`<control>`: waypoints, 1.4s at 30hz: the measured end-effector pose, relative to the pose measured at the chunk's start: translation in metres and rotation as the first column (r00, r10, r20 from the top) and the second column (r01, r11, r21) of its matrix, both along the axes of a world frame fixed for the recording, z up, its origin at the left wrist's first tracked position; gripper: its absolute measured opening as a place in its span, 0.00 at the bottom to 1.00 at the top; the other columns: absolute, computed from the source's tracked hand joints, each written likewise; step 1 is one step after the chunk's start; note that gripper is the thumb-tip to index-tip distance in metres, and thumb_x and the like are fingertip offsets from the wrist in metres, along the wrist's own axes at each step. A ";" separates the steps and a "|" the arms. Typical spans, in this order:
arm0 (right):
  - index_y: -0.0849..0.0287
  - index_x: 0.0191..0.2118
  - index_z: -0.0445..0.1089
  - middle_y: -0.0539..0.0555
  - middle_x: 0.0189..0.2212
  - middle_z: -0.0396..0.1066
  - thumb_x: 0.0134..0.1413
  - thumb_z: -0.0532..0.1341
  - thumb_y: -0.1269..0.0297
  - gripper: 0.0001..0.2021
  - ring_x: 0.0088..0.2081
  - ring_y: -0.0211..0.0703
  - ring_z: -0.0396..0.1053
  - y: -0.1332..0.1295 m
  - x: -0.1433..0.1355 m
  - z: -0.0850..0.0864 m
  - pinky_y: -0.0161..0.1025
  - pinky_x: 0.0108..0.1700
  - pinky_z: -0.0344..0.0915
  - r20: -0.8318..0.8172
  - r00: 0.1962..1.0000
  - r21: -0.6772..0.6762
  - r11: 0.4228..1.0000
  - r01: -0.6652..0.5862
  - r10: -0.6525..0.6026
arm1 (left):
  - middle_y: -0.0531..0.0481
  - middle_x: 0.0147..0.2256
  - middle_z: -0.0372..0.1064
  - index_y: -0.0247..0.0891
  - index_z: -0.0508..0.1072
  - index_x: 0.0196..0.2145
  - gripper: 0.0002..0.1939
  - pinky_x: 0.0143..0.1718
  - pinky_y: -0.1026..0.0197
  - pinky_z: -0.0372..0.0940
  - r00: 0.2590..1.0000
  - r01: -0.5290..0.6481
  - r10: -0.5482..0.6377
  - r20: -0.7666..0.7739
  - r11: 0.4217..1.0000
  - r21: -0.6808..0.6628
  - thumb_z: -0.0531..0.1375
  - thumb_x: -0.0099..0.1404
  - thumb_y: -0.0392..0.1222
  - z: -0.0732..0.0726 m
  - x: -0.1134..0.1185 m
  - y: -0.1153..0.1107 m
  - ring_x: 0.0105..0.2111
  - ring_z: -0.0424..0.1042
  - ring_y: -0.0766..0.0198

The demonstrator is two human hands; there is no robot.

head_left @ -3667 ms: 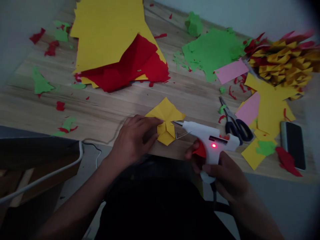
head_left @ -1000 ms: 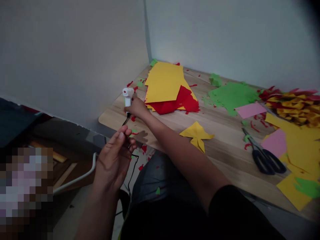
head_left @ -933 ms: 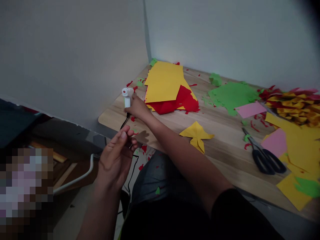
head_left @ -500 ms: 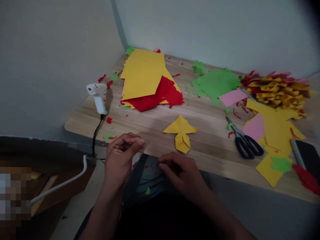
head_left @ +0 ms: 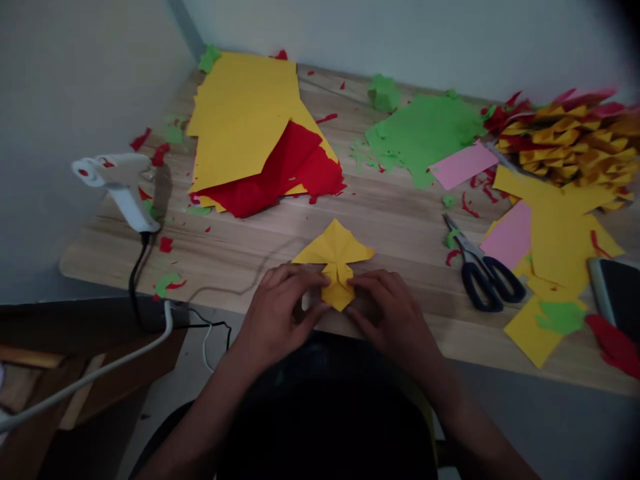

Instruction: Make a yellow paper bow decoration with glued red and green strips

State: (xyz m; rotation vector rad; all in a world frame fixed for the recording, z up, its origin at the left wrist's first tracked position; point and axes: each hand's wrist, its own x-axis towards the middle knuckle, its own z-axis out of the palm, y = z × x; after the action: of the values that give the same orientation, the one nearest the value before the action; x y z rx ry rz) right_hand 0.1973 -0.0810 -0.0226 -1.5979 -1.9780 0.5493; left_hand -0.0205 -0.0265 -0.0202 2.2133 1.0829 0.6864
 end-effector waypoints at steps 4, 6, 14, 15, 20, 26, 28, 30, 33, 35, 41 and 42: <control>0.56 0.47 0.71 0.57 0.43 0.75 0.61 0.64 0.63 0.10 0.46 0.51 0.70 0.004 0.000 -0.002 0.50 0.50 0.69 -0.032 0.998 -0.009 0.999 0.049 -0.049 | 0.49 0.40 0.77 0.43 0.74 0.46 0.14 0.46 0.52 0.62 0.994 0.006 -0.002 -0.111 0.999 0.038 0.66 0.64 0.48 0.002 -0.001 0.000 0.45 0.69 0.55; 0.55 0.46 0.71 0.56 0.42 0.75 0.61 0.64 0.62 0.09 0.46 0.50 0.70 0.005 -0.002 -0.002 0.49 0.49 0.69 -0.046 0.996 -0.017 0.997 0.073 -0.074 | 0.49 0.40 0.78 0.43 0.74 0.44 0.13 0.45 0.52 0.62 0.995 0.001 0.005 -0.102 0.998 0.056 0.66 0.63 0.48 0.001 0.001 0.001 0.43 0.69 0.55; 0.56 0.43 0.70 0.55 0.34 0.74 0.61 0.64 0.60 0.08 0.38 0.50 0.69 0.007 -0.015 -0.003 0.48 0.42 0.66 0.045 0.983 -0.019 0.984 0.177 -0.176 | 0.52 0.36 0.78 0.44 0.75 0.40 0.06 0.42 0.53 0.61 0.993 -0.084 0.093 -0.077 0.991 0.108 0.66 0.65 0.43 -0.009 0.008 -0.001 0.40 0.69 0.57; 0.56 0.43 0.70 0.55 0.33 0.73 0.61 0.64 0.60 0.08 0.37 0.50 0.69 0.008 -0.016 -0.003 0.48 0.42 0.66 0.051 0.981 -0.025 0.982 0.187 -0.185 | 0.52 0.36 0.78 0.44 0.75 0.40 0.06 0.42 0.53 0.61 0.992 -0.088 0.097 -0.077 0.990 0.107 0.66 0.64 0.43 -0.008 0.009 -0.001 0.40 0.69 0.57; 0.55 0.41 0.69 0.53 0.31 0.71 0.59 0.65 0.60 0.08 0.34 0.48 0.68 0.013 -0.018 0.002 0.45 0.39 0.65 0.057 0.977 -0.058 0.976 0.210 -0.207 | 0.53 0.34 0.78 0.44 0.75 0.39 0.05 0.42 0.53 0.61 0.993 -0.086 0.093 -0.076 0.992 0.090 0.64 0.65 0.39 -0.004 0.012 -0.001 0.40 0.68 0.57; 0.54 0.41 0.70 0.51 0.30 0.71 0.58 0.65 0.61 0.07 0.32 0.46 0.70 0.018 -0.020 0.003 0.44 0.37 0.64 0.044 0.967 -0.134 0.958 0.254 -0.251 | 0.55 0.42 0.79 0.46 0.77 0.39 0.06 0.45 0.51 0.61 0.995 -0.007 0.022 -0.100 0.989 0.146 0.66 0.64 0.38 -0.006 0.007 -0.001 0.43 0.69 0.56; 0.54 0.40 0.70 0.52 0.31 0.73 0.60 0.64 0.60 0.06 0.34 0.47 0.70 0.015 -0.020 0.001 0.45 0.38 0.64 0.041 0.971 -0.103 0.966 0.239 -0.236 | 0.55 0.42 0.80 0.46 0.77 0.39 0.06 0.45 0.51 0.61 0.993 0.023 -0.003 -0.114 0.984 0.178 0.66 0.63 0.38 -0.007 0.005 -0.002 0.44 0.70 0.55; 0.54 0.41 0.72 0.54 0.34 0.74 0.62 0.64 0.60 0.05 0.37 0.48 0.70 0.009 -0.018 -0.002 0.47 0.41 0.64 0.046 0.981 -0.050 0.980 0.193 -0.191 | 0.55 0.42 0.80 0.46 0.78 0.40 0.07 0.45 0.51 0.61 0.990 0.038 -0.011 -0.139 0.981 0.190 0.66 0.63 0.39 -0.007 0.005 -0.003 0.45 0.70 0.55; 0.51 0.46 0.76 0.55 0.37 0.73 0.63 0.63 0.59 0.09 0.39 0.50 0.68 0.000 -0.015 -0.004 0.48 0.42 0.64 0.111 0.986 0.016 0.992 0.126 -0.127 | 0.54 0.43 0.80 0.46 0.78 0.42 0.07 0.46 0.50 0.61 0.985 0.050 -0.011 -0.173 0.973 0.224 0.65 0.65 0.40 -0.007 0.006 -0.007 0.46 0.71 0.54; 0.48 0.49 0.77 0.56 0.36 0.71 0.63 0.63 0.58 0.12 0.38 0.50 0.66 -0.005 -0.015 -0.005 0.48 0.40 0.64 0.181 0.977 0.029 0.994 0.106 -0.109 | 0.53 0.45 0.79 0.44 0.78 0.45 0.09 0.48 0.49 0.60 0.978 0.070 -0.015 -0.208 0.963 0.261 0.63 0.67 0.39 -0.007 0.005 -0.011 0.48 0.71 0.53; 0.48 0.54 0.76 0.59 0.41 0.71 0.63 0.62 0.59 0.15 0.42 0.52 0.66 -0.015 -0.015 -0.008 0.50 0.44 0.64 0.263 0.959 0.079 0.993 0.085 -0.103 | 0.46 0.56 0.74 0.41 0.70 0.59 0.24 0.53 0.48 0.60 0.950 0.179 -0.078 -0.304 0.929 0.322 0.61 0.68 0.47 -0.013 -0.008 -0.023 0.56 0.69 0.50; 0.49 0.55 0.75 0.60 0.45 0.71 0.64 0.61 0.59 0.16 0.44 0.53 0.66 -0.017 -0.015 -0.010 0.50 0.46 0.64 0.278 0.956 0.109 0.991 0.071 -0.099 | 0.45 0.57 0.73 0.41 0.69 0.60 0.25 0.54 0.48 0.60 0.949 0.189 -0.084 -0.305 0.924 0.333 0.62 0.67 0.49 -0.015 -0.010 -0.023 0.57 0.69 0.50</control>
State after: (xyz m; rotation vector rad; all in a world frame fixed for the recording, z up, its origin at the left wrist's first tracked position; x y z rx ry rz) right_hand 0.1826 -0.0985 -0.0321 -1.7702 -2.0899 0.1933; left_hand -0.0307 -0.0499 -0.0348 2.7444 0.9812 0.5473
